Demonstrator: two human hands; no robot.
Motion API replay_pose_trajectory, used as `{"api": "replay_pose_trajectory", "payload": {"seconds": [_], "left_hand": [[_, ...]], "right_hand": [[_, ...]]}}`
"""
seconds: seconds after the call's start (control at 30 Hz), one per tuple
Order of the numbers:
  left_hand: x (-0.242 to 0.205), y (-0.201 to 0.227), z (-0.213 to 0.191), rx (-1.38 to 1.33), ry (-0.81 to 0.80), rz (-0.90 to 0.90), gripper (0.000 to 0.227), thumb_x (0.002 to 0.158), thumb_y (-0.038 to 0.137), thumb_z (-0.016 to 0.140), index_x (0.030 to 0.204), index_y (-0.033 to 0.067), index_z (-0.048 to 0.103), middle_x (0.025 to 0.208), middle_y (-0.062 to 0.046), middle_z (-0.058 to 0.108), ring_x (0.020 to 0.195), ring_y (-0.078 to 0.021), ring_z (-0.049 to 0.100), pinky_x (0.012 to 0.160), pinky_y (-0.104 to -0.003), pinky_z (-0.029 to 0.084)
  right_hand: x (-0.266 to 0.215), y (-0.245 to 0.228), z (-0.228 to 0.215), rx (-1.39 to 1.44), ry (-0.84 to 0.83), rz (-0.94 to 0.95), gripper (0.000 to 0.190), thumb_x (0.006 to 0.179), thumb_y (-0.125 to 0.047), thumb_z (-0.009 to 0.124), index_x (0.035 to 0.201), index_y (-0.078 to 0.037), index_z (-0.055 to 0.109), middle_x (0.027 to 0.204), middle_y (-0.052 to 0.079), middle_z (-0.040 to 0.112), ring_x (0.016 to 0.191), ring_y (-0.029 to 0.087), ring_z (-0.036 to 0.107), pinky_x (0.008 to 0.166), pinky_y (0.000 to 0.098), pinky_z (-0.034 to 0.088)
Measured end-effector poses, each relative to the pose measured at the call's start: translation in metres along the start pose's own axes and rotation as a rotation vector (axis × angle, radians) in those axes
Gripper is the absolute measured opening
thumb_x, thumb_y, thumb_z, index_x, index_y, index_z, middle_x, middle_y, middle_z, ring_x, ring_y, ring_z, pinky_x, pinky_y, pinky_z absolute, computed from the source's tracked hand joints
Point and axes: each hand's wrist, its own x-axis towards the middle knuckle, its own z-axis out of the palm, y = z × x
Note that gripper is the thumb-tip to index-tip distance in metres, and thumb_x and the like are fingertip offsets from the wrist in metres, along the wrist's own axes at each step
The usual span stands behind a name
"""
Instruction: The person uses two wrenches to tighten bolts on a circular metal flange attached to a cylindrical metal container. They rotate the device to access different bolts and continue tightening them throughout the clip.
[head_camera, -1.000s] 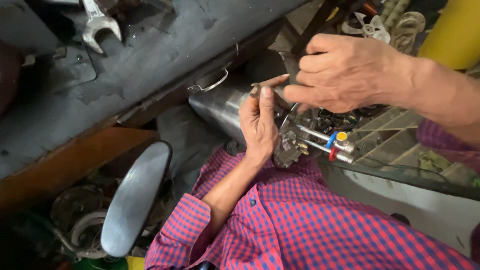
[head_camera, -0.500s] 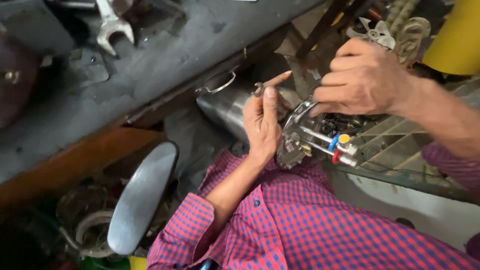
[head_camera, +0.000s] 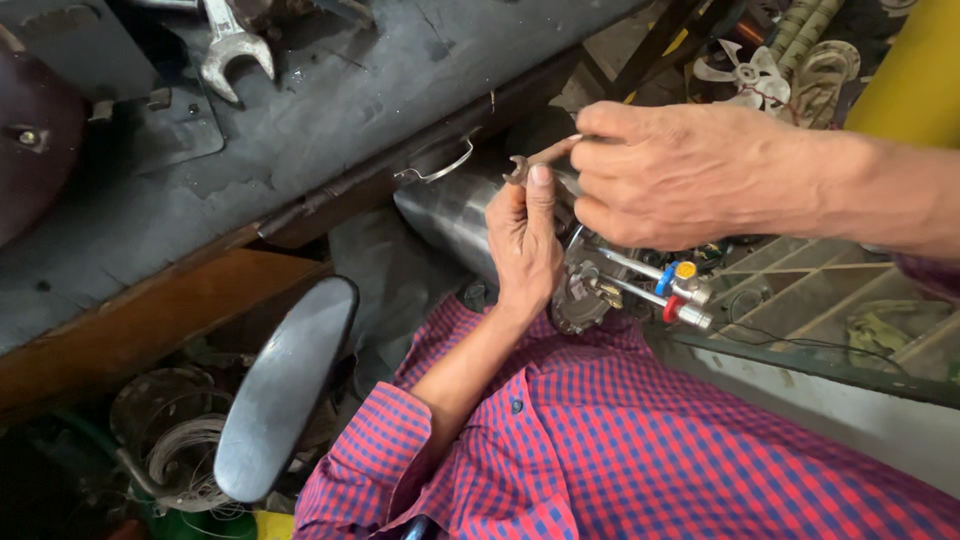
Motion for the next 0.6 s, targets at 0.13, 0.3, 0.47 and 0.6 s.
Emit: {"api": "replay_pose_trajectory", "payload": {"seconds": [0.13, 0.3, 0.47, 0.6], "left_hand": [[-0.001, 0.001, -0.002, 0.141, -0.014, 0.021, 0.041, 0.117, 0.031, 0.048, 0.133, 0.0003, 0.069, 0.075, 0.012, 0.039, 0.067, -0.0008, 0.033, 0.06, -0.022, 0.027], [-0.002, -0.002, -0.001, -0.019, -0.071, 0.043, 0.039, 0.12, 0.031, 0.048, 0.135, 0.0002, 0.067, 0.084, 0.006, 0.059, 0.074, -0.003, 0.046, 0.067, -0.024, 0.036], [0.0, -0.001, -0.002, 0.033, -0.071, -0.017, 0.039, 0.117, 0.03, 0.049, 0.135, 0.0005, 0.066, 0.077, 0.008, 0.05, 0.068, -0.0021, 0.039, 0.061, -0.023, 0.03], [0.0, 0.002, 0.0, 0.156, -0.066, -0.03, 0.039, 0.115, 0.032, 0.049, 0.134, 0.0031, 0.068, 0.074, 0.008, 0.052, 0.065, -0.0015, 0.039, 0.059, -0.023, 0.03]], "right_hand": [[-0.001, -0.002, 0.003, -0.083, -0.127, 0.032, 0.018, 0.083, -0.028, 0.055, 0.07, -0.017, 0.052, 0.059, -0.002, 0.058, 0.076, 0.018, 0.06, 0.1, 0.0366, 0.041], [-0.009, -0.011, 0.019, -0.076, -0.316, 0.005, 0.018, 0.096, -0.027, 0.049, 0.082, -0.015, 0.051, 0.056, -0.001, 0.057, 0.068, 0.018, 0.056, 0.078, 0.0326, 0.041], [-0.028, -0.012, 0.044, 0.189, 0.012, 0.178, 0.026, 0.088, -0.04, 0.061, 0.092, -0.015, 0.06, 0.055, -0.006, 0.051, 0.067, 0.015, 0.056, 0.068, 0.032, 0.042], [-0.045, -0.028, 0.063, 0.423, 0.234, 0.474, 0.042, 0.087, -0.055, 0.072, 0.088, -0.014, 0.063, 0.055, -0.002, 0.046, 0.061, 0.018, 0.052, 0.07, 0.0355, 0.044]]}}
